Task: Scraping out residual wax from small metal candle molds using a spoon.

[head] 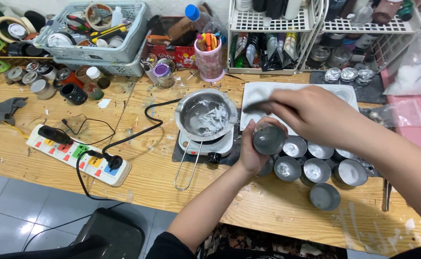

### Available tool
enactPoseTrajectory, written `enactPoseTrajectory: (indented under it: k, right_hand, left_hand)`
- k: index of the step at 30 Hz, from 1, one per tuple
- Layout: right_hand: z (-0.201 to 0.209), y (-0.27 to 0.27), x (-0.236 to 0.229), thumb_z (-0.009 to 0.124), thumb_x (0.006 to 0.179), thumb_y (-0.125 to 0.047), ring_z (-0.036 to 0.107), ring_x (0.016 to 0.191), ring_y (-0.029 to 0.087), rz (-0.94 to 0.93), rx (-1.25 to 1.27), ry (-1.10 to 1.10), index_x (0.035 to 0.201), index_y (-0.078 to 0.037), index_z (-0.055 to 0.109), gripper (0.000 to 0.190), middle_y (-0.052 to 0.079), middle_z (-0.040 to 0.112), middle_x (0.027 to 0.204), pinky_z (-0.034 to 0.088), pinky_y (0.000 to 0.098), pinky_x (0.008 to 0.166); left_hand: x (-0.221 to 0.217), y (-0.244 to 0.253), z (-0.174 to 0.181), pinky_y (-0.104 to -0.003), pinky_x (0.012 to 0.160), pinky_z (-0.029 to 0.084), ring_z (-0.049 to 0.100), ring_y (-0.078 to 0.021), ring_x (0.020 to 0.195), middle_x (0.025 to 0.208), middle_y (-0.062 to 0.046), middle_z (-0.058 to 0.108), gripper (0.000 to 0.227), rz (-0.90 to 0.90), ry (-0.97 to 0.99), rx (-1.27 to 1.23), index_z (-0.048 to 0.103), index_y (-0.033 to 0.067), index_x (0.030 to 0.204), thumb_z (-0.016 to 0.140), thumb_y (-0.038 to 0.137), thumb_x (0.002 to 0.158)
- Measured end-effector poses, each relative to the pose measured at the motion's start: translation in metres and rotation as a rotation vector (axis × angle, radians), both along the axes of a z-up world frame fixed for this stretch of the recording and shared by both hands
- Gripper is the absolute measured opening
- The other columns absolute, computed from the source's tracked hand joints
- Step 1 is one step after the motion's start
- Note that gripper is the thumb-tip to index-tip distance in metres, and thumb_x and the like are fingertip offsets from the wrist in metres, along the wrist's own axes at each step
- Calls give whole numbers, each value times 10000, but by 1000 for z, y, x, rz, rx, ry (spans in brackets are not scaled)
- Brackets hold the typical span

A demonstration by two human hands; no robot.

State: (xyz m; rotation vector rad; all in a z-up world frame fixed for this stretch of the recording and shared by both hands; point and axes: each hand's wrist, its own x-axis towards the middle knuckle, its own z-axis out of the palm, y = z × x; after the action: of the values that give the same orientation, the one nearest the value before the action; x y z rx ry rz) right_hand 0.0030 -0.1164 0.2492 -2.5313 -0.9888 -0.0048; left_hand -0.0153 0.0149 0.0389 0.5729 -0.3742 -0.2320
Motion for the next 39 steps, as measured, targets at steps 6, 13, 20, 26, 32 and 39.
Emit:
enactPoseTrajectory:
  k: [6, 13, 20, 26, 32, 39]
  right_hand:
    - [-12, -39, -48, 635, 929, -316, 714, 662, 317, -214, -238, 63, 1202, -200, 668, 298, 82, 736, 693, 536, 458, 618]
    - [-54, -40, -63, 594, 902, -164, 709, 641, 321, -267, -276, -200, 1098, -98, 620, 208, 106, 711, 737, 540, 449, 505]
    - [-81, -23, -57, 625, 780, -70, 712, 706, 227, -225, -352, -427, 983, -38, 548, 220, 61, 640, 768, 550, 375, 496]
    - [-67, -26, -62, 649, 766, -95, 699, 682, 210, -153, -344, -443, 948, -72, 564, 202, 34, 616, 730, 534, 366, 463]
    - [-71, -29, -62, 650, 804, -118, 691, 693, 186, -219, -349, -518, 990, -77, 590, 200, 25, 610, 734, 528, 345, 471]
    - [-66, -29, -52, 661, 741, -141, 663, 637, 142, -115, -506, -671, 1078, -73, 623, 347, 6, 613, 721, 520, 279, 446]
  left_hand:
    - [1, 0, -6, -375, 1055, 479, 635, -203, 1107, 1154, -117, 655, 568, 60, -24, 134, 522, 38, 1239, 263, 531, 1125]
    - [-1, -2, -2, -336, 997, 515, 643, -172, 1091, 1164, -100, 644, 524, 154, -1, 236, 497, 80, 1277, 273, 518, 1098]
    - [-1, -1, -8, -318, 973, 503, 621, -159, 1064, 1153, -87, 632, 516, 249, -76, 299, 514, 54, 1259, 315, 509, 1121]
    - [2, 3, -4, -316, 987, 495, 625, -160, 1060, 1130, -90, 637, 514, 199, -1, 225, 529, 57, 1235, 303, 503, 1116]
    - [0, 5, 1, -304, 921, 506, 619, -150, 994, 1070, -72, 646, 508, 219, -81, 354, 552, 48, 1215, 325, 494, 1125]
    - [13, 11, -4, -264, 852, 518, 623, -114, 902, 1000, -57, 673, 482, 195, -17, 448, 601, 48, 1148, 334, 449, 1124]
